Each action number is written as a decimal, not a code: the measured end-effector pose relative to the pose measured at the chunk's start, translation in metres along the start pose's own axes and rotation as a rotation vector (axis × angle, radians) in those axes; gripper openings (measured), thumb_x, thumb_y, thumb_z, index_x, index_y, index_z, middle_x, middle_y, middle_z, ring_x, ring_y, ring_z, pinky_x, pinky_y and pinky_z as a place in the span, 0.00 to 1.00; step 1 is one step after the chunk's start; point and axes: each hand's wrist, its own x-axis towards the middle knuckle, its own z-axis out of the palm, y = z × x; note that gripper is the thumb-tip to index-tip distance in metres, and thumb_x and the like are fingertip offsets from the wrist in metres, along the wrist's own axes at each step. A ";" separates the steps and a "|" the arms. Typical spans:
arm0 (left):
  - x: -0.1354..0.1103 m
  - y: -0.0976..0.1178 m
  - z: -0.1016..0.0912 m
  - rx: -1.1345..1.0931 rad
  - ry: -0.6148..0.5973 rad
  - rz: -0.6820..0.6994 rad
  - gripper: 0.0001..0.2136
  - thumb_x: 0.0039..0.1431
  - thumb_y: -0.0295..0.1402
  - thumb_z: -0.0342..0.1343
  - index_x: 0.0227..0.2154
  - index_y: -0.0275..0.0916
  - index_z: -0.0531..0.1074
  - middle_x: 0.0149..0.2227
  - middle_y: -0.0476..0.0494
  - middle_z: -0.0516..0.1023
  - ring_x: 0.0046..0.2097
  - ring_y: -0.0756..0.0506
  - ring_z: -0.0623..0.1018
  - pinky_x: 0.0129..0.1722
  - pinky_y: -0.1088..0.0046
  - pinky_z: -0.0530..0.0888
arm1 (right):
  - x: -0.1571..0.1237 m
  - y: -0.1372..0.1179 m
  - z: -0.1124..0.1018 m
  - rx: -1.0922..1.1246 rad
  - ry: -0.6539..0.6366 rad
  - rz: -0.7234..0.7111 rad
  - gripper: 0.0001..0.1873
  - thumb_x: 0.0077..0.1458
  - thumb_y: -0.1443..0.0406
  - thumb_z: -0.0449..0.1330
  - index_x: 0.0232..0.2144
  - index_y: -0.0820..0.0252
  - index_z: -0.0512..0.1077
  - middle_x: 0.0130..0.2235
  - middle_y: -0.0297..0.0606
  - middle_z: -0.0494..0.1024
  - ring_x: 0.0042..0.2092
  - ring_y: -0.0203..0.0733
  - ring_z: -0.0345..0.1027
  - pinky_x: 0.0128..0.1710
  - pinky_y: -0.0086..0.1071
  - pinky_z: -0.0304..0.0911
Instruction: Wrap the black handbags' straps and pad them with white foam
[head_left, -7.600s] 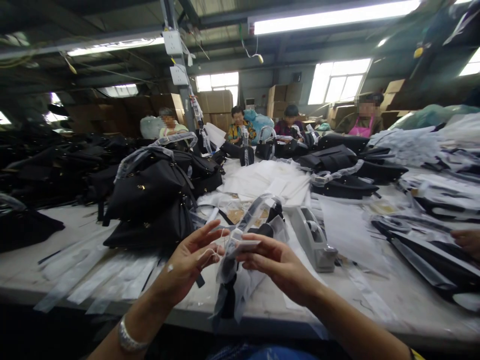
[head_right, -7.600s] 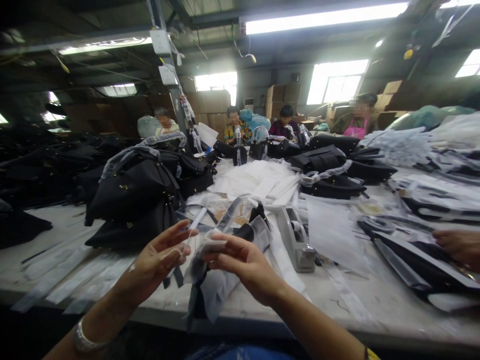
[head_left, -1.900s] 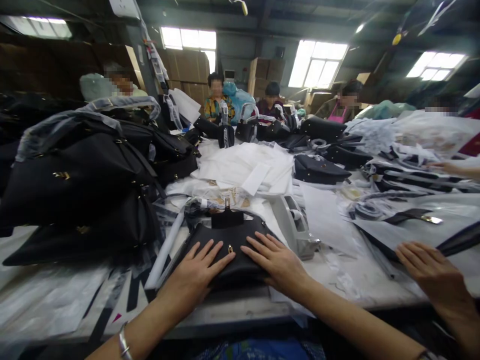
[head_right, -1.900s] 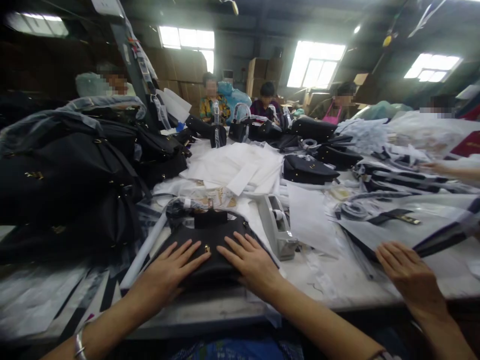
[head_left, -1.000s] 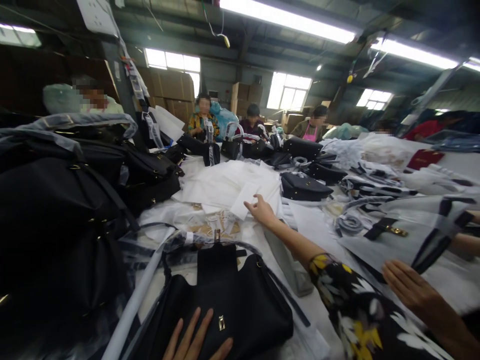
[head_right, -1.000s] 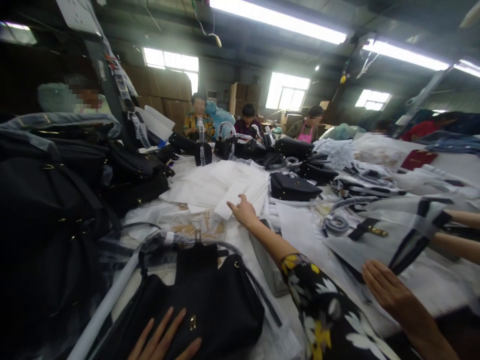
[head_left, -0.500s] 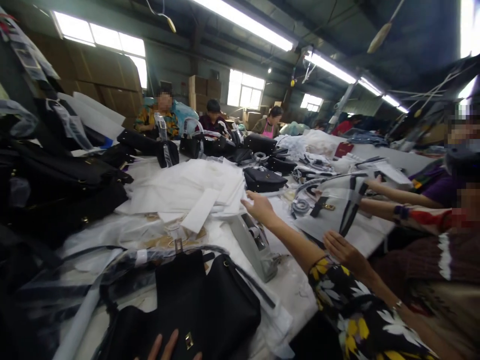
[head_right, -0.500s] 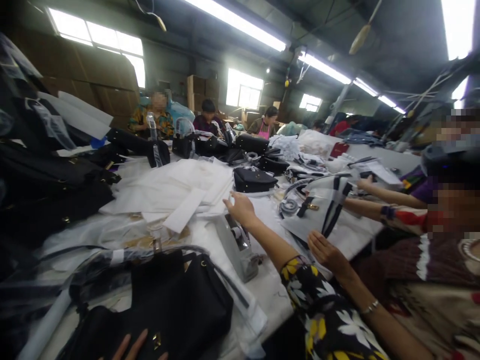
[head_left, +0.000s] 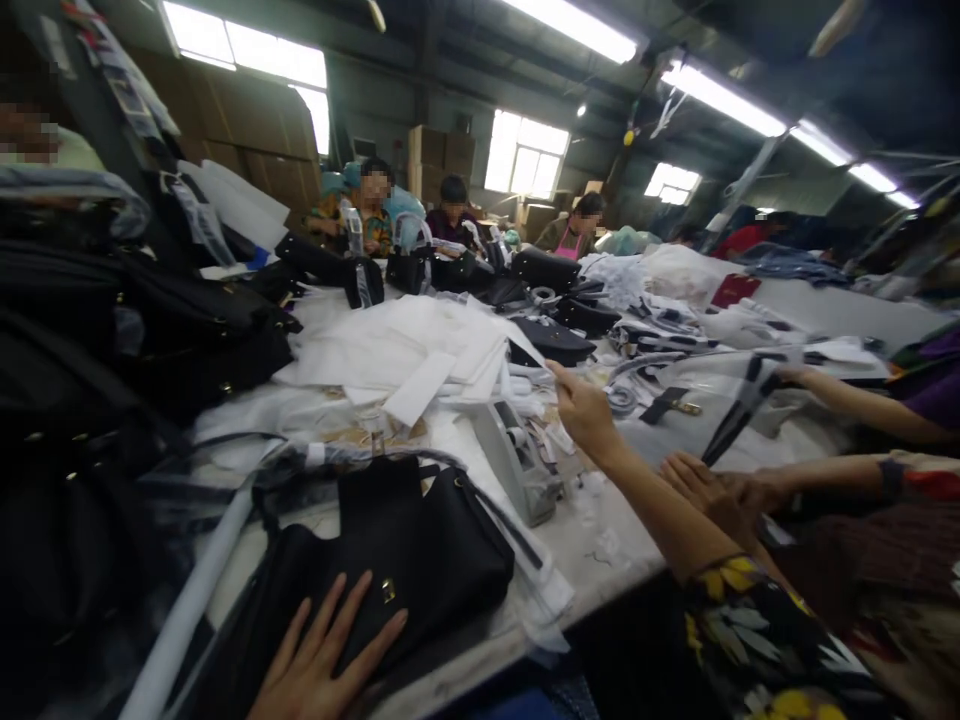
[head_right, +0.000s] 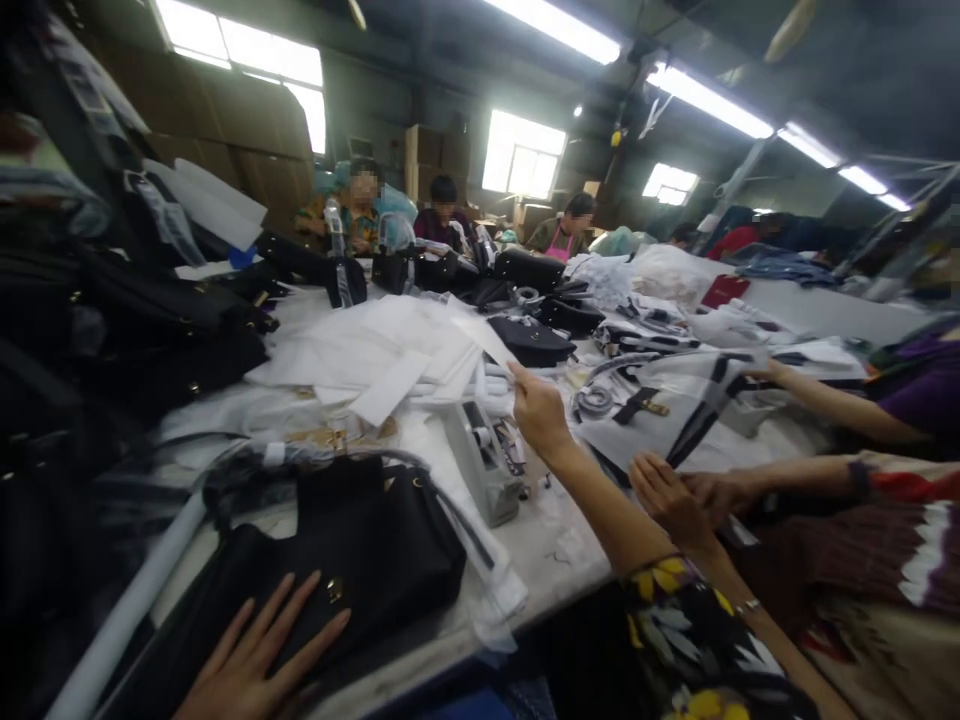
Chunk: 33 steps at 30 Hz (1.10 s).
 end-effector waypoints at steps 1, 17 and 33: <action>0.003 0.001 -0.007 -0.023 -0.019 -0.033 0.26 0.65 0.37 0.50 0.66 0.55 0.58 0.64 0.38 0.66 0.62 0.35 0.69 0.63 0.53 0.60 | -0.014 -0.017 -0.003 0.098 0.024 -0.146 0.25 0.67 0.69 0.42 0.62 0.58 0.65 0.55 0.43 0.76 0.60 0.45 0.66 0.61 0.40 0.60; -0.006 0.025 -0.022 -0.303 -0.154 -0.274 0.17 0.65 0.41 0.54 0.56 0.53 0.71 0.59 0.45 0.73 0.55 0.39 0.77 0.57 0.57 0.73 | -0.157 -0.098 0.085 0.114 -0.723 -1.032 0.35 0.60 0.66 0.54 0.68 0.48 0.53 0.72 0.39 0.46 0.72 0.58 0.34 0.67 0.63 0.32; 0.025 0.037 -0.130 -0.363 -0.181 -0.218 0.12 0.67 0.35 0.51 0.48 0.39 0.75 0.41 0.43 0.83 0.37 0.46 0.83 0.35 0.75 0.79 | -0.158 -0.079 0.098 0.232 -0.713 -1.102 0.38 0.57 0.70 0.53 0.69 0.53 0.52 0.71 0.36 0.50 0.73 0.48 0.31 0.69 0.56 0.25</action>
